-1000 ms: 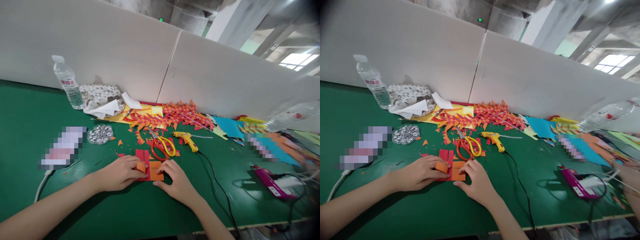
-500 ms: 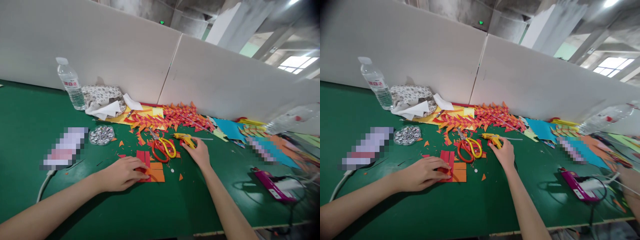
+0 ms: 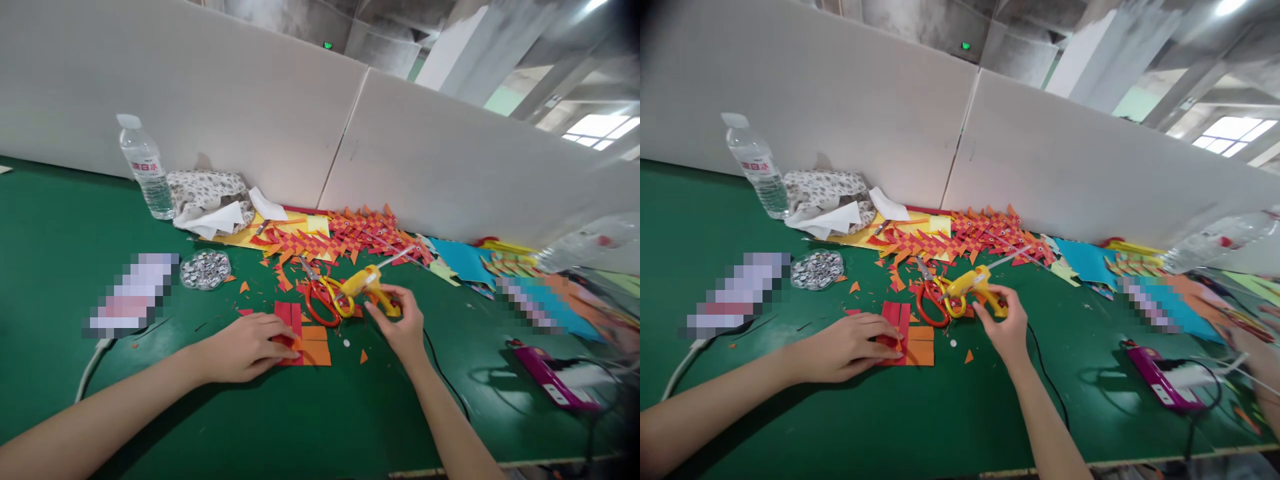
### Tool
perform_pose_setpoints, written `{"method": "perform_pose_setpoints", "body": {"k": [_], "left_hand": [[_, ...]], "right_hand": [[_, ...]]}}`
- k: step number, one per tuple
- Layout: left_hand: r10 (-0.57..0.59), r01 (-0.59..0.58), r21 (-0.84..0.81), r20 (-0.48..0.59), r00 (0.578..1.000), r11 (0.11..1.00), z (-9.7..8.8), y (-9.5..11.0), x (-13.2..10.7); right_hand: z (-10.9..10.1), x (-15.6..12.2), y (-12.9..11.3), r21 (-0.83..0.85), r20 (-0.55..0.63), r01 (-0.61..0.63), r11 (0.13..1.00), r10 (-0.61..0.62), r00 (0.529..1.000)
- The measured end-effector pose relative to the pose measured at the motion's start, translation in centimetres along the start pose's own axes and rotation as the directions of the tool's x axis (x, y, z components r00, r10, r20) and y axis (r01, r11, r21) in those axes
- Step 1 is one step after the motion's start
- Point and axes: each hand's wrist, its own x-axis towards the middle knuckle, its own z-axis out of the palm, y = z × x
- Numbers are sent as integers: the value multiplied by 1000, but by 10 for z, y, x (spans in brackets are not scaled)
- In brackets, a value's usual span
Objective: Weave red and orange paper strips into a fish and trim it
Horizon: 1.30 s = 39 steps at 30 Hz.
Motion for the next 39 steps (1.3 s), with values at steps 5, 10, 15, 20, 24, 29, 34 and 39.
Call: {"method": "perform_pose_setpoints", "body": {"k": [5,10,15,20,24,29,34,39], "left_hand": [[0,0,0,19,1000,1000,-1,1,1],[-8,8,-9,52,999,1000,-2,1,2],[-36,37,-24,67,997,999,-2,1,2],[-44,46,-15,82,996,999,-3,2,2],[-41,42,-4,79,996,999,-4,3,3],[-39,38,9,80,996,999,-4,3,2],[-58,57,13,102,993,998,-4,3,3],[-51,49,14,107,993,999,-5,3,2]], "right_hand": [[6,-16,-18,21,222,185,983,-185,957],[11,-18,-19,25,273,312,950,-307,912],[12,-20,-18,16,284,393,919,-381,880],[12,-20,-15,11,299,444,896,-427,853],[12,-19,-15,6,280,460,888,-443,852],[11,-18,-16,14,263,456,890,-443,857],[9,-18,-18,18,243,419,908,-410,879],[9,-20,-21,55,241,396,916,-397,885]]}}
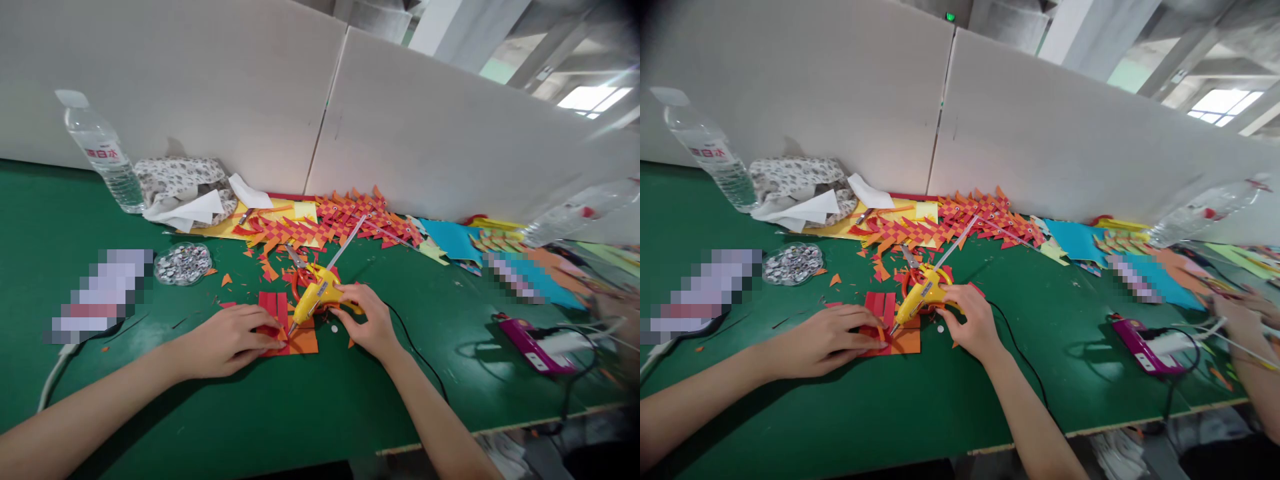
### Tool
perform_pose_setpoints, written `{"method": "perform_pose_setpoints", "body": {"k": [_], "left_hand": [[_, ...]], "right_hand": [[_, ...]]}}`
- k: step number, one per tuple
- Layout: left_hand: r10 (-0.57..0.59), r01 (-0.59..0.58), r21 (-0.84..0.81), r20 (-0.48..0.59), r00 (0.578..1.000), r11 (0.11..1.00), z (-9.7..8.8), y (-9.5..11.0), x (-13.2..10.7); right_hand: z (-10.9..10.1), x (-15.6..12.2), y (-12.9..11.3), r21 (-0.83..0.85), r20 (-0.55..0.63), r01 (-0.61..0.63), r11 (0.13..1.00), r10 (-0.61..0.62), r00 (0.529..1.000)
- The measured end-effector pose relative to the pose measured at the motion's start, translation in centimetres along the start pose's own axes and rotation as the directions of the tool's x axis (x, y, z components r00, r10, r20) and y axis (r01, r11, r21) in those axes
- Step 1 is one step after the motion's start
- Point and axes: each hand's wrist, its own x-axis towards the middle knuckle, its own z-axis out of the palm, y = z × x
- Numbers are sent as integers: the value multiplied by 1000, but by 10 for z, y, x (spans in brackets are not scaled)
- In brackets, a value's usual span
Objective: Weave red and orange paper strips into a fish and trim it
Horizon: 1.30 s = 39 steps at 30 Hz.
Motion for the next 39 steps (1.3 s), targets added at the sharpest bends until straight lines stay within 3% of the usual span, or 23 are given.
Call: {"method": "perform_pose_setpoints", "body": {"k": [4,10,14,18,22,26,32,36,39], "left_hand": [[2,-2,2,-5,1000,1000,0,0,1],[26,-26,3,-56,998,1000,0,1,1],[18,-18,3,-46,999,1000,1,1,1],[23,-23,0,-45,999,1000,1,0,1],[29,-30,-4,-65,997,1000,0,1,1],[10,-11,-7,-39,999,1000,1,1,0],[4,-5,-14,-11,1000,1000,2,-1,0],[2,-2,-28,-17,1000,1000,3,0,0],[14,-15,-27,-21,1000,1000,2,0,0]], "right_hand": [[1,0,0,-16,55,38,999,-37,998],[-2,0,0,-19,-11,-18,1000,18,1000],[0,0,-1,-17,56,-9,1000,10,998],[1,0,-1,-26,21,-26,999,26,999],[0,0,1,-37,59,-5,999,7,998],[-1,1,1,-65,-4,-32,997,32,999],[2,1,-4,-96,63,67,993,-61,996],[1,0,-4,-135,12,51,989,-50,999],[-2,0,-3,-102,46,63,993,-58,997]]}}
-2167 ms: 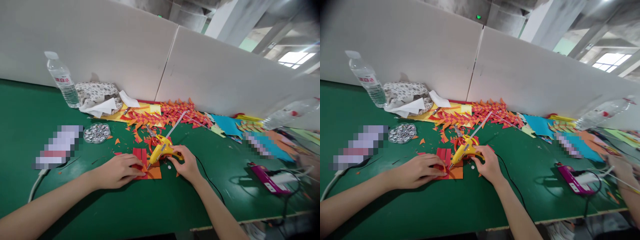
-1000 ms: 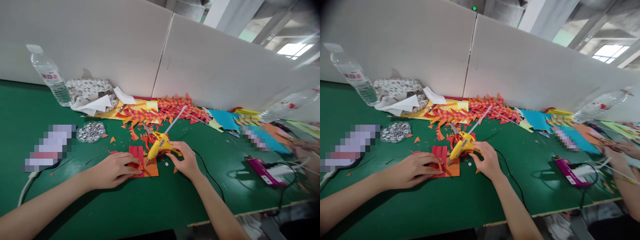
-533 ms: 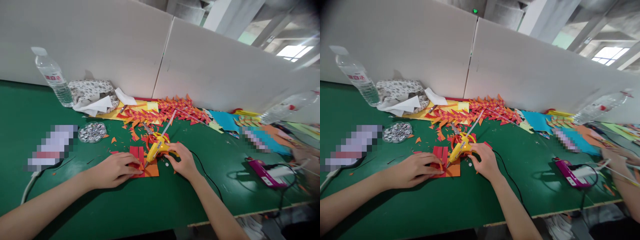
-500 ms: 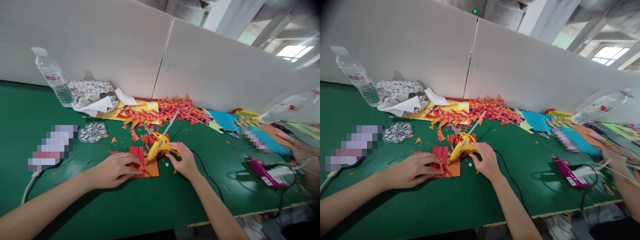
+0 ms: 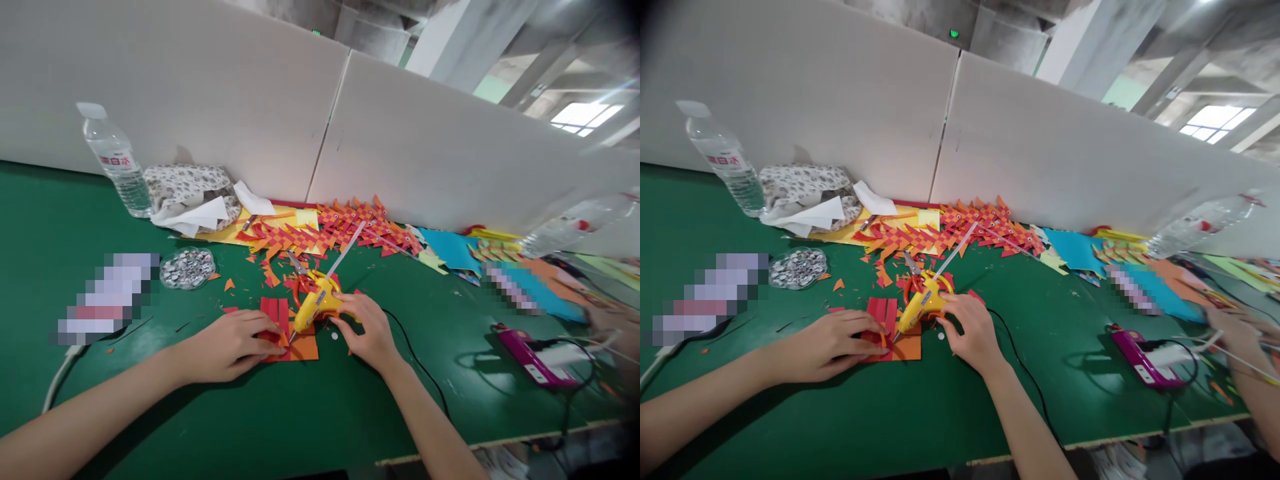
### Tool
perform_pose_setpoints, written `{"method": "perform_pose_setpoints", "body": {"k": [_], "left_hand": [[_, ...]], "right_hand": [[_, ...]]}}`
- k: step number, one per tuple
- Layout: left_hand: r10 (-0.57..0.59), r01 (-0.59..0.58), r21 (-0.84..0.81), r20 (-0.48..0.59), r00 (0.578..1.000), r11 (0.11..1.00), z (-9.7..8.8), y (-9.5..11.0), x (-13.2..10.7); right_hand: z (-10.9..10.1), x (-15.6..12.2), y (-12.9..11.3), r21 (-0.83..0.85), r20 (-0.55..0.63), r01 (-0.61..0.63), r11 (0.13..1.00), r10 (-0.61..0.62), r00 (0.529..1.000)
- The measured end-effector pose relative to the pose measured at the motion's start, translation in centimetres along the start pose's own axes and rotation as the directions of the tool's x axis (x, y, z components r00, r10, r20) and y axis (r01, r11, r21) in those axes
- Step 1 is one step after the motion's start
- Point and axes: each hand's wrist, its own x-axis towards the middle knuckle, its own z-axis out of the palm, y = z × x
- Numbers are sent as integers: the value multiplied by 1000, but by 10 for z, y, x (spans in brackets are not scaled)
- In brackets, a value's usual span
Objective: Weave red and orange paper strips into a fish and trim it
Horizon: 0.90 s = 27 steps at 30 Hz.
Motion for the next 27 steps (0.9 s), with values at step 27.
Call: {"method": "perform_pose_setpoints", "body": {"k": [27], "left_hand": [[-32,32,4,-16,999,999,0,2,-2]], "right_hand": [[-2,6,12,-63,-221,-341,938,320,921]]}}
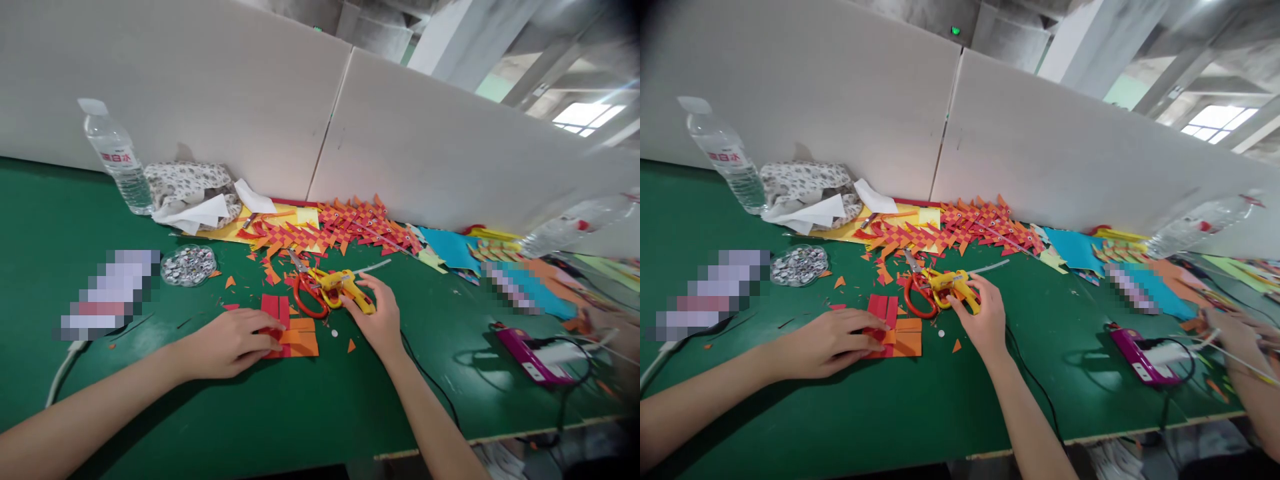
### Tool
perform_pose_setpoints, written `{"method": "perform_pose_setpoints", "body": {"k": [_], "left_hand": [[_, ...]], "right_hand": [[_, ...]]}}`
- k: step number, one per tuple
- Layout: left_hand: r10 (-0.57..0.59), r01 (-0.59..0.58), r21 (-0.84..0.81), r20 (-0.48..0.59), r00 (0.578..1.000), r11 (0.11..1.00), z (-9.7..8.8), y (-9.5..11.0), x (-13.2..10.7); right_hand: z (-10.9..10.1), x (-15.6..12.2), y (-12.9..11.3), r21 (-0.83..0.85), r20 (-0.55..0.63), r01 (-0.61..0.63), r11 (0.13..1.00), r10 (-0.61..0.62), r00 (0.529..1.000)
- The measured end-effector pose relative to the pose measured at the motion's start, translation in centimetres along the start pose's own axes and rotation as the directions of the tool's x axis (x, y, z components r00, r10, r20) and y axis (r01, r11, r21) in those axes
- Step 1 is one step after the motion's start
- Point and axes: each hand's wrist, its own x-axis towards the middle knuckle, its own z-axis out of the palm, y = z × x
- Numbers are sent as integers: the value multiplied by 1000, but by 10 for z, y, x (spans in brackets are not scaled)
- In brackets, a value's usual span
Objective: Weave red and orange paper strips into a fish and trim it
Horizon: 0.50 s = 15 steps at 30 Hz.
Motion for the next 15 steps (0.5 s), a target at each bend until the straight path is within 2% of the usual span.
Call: {"method": "perform_pose_setpoints", "body": {"k": [4,6,9,11,15], "left_hand": [[-44,41,-71,-36,998,997,2,1,1],[-55,51,-95,-38,998,994,3,0,1],[-60,58,-94,-24,998,994,3,-1,1],[-52,51,-68,-12,999,996,2,0,1],[-13,13,25,17,1000,1000,0,1,0]], "right_hand": [[-1,-3,-10,109,0,35,993,-35,999],[-2,-7,-17,196,63,62,979,-75,995],[-1,-14,-28,332,250,100,938,-190,949],[0,-17,-36,358,334,121,926,-248,909],[-1,-18,-47,326,325,239,915,-345,880]]}}
